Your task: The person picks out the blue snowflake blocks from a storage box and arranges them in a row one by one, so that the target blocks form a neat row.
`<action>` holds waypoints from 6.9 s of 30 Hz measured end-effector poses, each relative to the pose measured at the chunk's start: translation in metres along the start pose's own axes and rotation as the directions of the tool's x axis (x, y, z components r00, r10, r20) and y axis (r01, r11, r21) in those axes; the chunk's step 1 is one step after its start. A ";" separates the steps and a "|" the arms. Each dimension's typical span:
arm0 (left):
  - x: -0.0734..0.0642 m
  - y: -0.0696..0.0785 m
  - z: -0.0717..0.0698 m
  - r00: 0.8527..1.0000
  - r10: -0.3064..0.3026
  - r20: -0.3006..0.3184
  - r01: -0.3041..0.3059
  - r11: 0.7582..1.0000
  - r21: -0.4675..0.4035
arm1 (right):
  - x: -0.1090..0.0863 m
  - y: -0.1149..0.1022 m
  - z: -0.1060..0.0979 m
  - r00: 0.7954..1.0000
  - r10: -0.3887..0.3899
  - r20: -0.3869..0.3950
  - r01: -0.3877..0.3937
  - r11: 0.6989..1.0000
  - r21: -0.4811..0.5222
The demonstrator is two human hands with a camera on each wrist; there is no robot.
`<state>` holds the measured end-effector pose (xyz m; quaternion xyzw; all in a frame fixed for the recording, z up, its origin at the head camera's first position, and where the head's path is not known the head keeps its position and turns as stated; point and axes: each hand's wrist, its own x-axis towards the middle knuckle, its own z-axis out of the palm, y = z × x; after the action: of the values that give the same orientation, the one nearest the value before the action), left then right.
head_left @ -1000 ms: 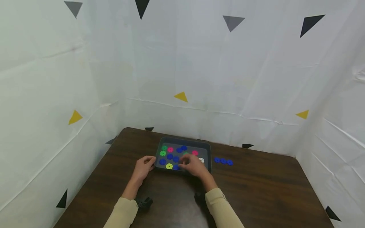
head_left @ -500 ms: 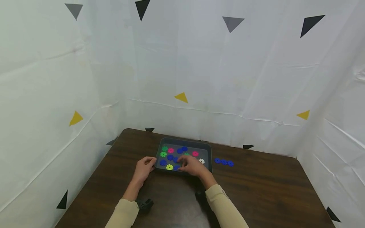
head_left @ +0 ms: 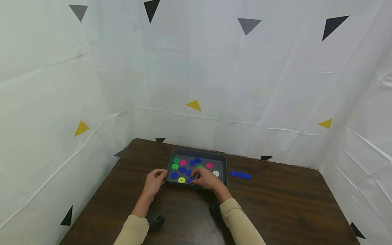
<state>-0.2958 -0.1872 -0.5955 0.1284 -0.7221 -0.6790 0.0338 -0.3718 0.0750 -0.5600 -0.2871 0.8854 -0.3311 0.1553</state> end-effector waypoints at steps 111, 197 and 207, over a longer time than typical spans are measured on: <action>-0.012 0.005 -0.001 1.000 0.017 -0.013 -0.017 0.998 0.057 | -0.157 0.095 -0.087 0.698 0.442 -0.564 -0.140 0.856 0.498; -0.005 0.006 0.009 0.996 0.041 -0.084 -0.034 0.996 0.078 | -0.143 0.141 -0.128 0.693 0.662 -0.286 -0.467 0.715 0.521; -0.007 0.009 0.008 0.996 0.022 -0.082 -0.014 0.994 0.105 | -0.130 0.102 -0.111 0.774 0.527 -0.352 -0.385 0.832 0.399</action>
<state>-0.2917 -0.1775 -0.5861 0.1515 -0.7555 -0.6342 0.0632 -0.3624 0.2726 -0.5360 0.0507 0.8778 -0.4717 0.0660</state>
